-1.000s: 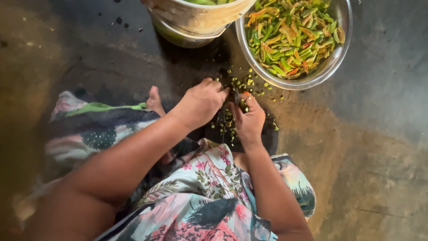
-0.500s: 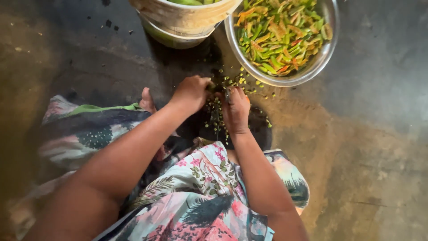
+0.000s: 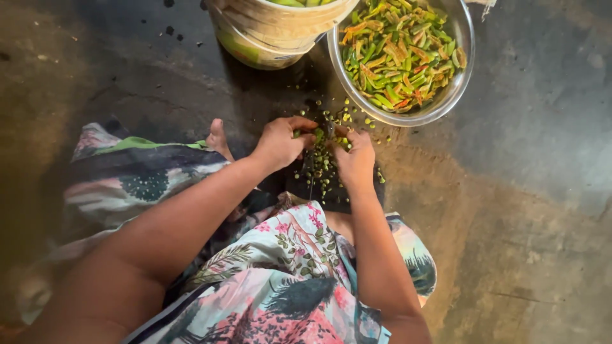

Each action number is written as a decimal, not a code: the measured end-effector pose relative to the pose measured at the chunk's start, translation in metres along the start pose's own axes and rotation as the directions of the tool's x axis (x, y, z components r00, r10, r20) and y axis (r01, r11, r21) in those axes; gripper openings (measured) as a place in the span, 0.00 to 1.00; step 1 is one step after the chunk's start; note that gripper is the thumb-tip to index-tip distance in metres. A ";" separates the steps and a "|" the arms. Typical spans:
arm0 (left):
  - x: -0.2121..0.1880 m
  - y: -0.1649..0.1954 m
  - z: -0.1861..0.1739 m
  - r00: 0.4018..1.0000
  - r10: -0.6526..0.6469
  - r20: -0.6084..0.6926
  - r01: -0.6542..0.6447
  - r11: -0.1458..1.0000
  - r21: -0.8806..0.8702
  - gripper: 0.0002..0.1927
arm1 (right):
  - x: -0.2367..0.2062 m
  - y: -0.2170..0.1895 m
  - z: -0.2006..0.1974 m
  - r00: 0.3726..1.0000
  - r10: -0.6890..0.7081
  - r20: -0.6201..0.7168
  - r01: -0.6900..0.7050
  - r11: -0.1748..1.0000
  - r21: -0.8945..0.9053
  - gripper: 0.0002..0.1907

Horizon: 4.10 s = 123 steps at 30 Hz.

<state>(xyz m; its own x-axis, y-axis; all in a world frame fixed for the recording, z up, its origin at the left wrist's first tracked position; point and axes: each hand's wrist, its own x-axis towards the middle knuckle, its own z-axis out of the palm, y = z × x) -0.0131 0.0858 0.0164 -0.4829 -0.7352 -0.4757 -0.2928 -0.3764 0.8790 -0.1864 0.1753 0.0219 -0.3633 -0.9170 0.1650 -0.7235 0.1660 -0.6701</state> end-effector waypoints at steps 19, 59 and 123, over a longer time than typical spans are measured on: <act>0.003 -0.025 0.018 0.890 0.424 -0.169 -0.438 0.897 -0.057 0.13 | -0.007 0.006 0.011 0.998 0.037 0.046 -0.054 0.892 0.449 0.13; 0.038 -0.027 0.019 0.997 0.017 0.071 0.025 0.828 -0.559 0.13 | 0.021 0.022 -0.003 0.752 0.424 0.505 -0.654 0.377 0.656 0.08; 0.023 -0.037 0.009 0.995 -0.003 0.103 0.039 0.938 -0.344 0.20 | -0.008 0.008 0.008 0.780 0.299 0.550 -0.620 0.245 0.746 0.07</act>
<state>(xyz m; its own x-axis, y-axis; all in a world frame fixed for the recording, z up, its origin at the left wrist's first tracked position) -0.0213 0.0880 -0.0276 -0.5643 -0.6720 -0.4796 -0.0093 -0.5758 0.8176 -0.1849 0.1811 0.0091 -0.1772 -0.8649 -0.4697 0.4857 0.3382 -0.8060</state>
